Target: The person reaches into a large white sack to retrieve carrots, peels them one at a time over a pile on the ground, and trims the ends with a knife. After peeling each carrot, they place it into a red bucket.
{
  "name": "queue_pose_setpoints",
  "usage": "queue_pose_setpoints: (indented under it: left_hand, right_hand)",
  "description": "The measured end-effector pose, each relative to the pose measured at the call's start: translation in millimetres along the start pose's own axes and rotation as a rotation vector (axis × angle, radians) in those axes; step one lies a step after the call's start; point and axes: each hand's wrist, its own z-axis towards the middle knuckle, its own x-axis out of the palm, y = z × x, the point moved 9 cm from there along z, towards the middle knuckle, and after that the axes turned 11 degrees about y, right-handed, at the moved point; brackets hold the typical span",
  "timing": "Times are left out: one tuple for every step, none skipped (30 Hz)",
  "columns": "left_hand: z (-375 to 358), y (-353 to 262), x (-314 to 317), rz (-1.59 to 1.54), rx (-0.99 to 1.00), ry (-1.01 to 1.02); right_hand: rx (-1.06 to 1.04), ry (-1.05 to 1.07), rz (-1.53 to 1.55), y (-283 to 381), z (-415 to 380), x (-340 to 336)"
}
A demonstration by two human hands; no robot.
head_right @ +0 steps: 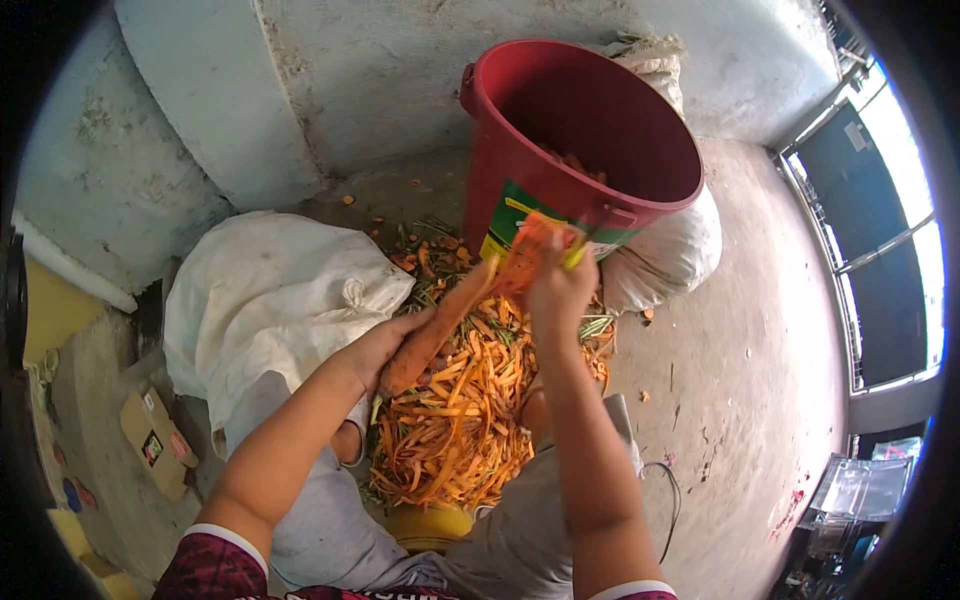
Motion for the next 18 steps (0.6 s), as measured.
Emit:
queue_pose_setpoints:
  left_hand:
    - [4,-1,-3,-0.072,0.046,0.021]
    - [13,0,-11,-0.143,0.091,0.041]
    - [17,-1,-15,-0.212,0.134,0.062]
    - [14,-7,-12,-0.224,0.16,0.017]
    - [10,-15,-6,-0.236,0.185,-0.028]
    - [7,-20,-3,-0.247,0.207,-0.071]
    - [7,-22,0,-0.243,0.209,-0.048]
    - [8,-23,3,-0.239,0.211,-0.024]
    - [8,-25,6,-0.236,0.214,-0.001]
    - [8,-27,10,-0.266,0.242,0.022]
    - [7,-29,16,-0.296,0.271,0.045]
    - [7,-30,19,-0.327,0.301,0.068]
    - [8,-29,18,-0.33,0.293,0.077]
    - [8,-27,17,-0.331,0.286,0.087]
    - [8,-27,18,-0.331,0.279,0.098]
    - [7,-27,17,-0.322,0.261,0.05]
    - [7,-27,17,-0.312,0.243,0.002]
    - [5,-26,17,-0.3,0.222,-0.046]
  right_hand:
    - [0.0,0.045,-0.062,6,-10,14]
    - [-0.001,0.089,-0.123,12,-19,27]
    - [-0.002,0.126,-0.12,20,-27,39]
    - [-0.002,0.161,-0.117,29,-33,51]
    - [-0.003,0.194,-0.116,34,-38,60]
    - [-0.012,0.191,-0.126,37,-40,65]
    - [-0.021,0.189,-0.136,39,-42,69]
    - [-0.03,0.186,-0.147,41,-43,71]
    - [-0.009,0.197,-0.155,42,-44,73]
    - [0.013,0.21,-0.162,43,-46,75]
    - [0.033,0.225,-0.17,42,-47,77]
    - [-0.023,0.223,-0.265,46,-47,79]
    - [-0.026,0.214,-0.269,45,-48,79]
    - [-0.029,0.203,-0.272,45,-50,79]
    - [-0.033,0.193,-0.275,45,-51,79]
    - [-0.03,0.183,-0.305,43,-51,77]
    - [-0.027,0.173,-0.334,41,-51,75]
    - [-0.023,0.161,-0.362,40,-51,72]
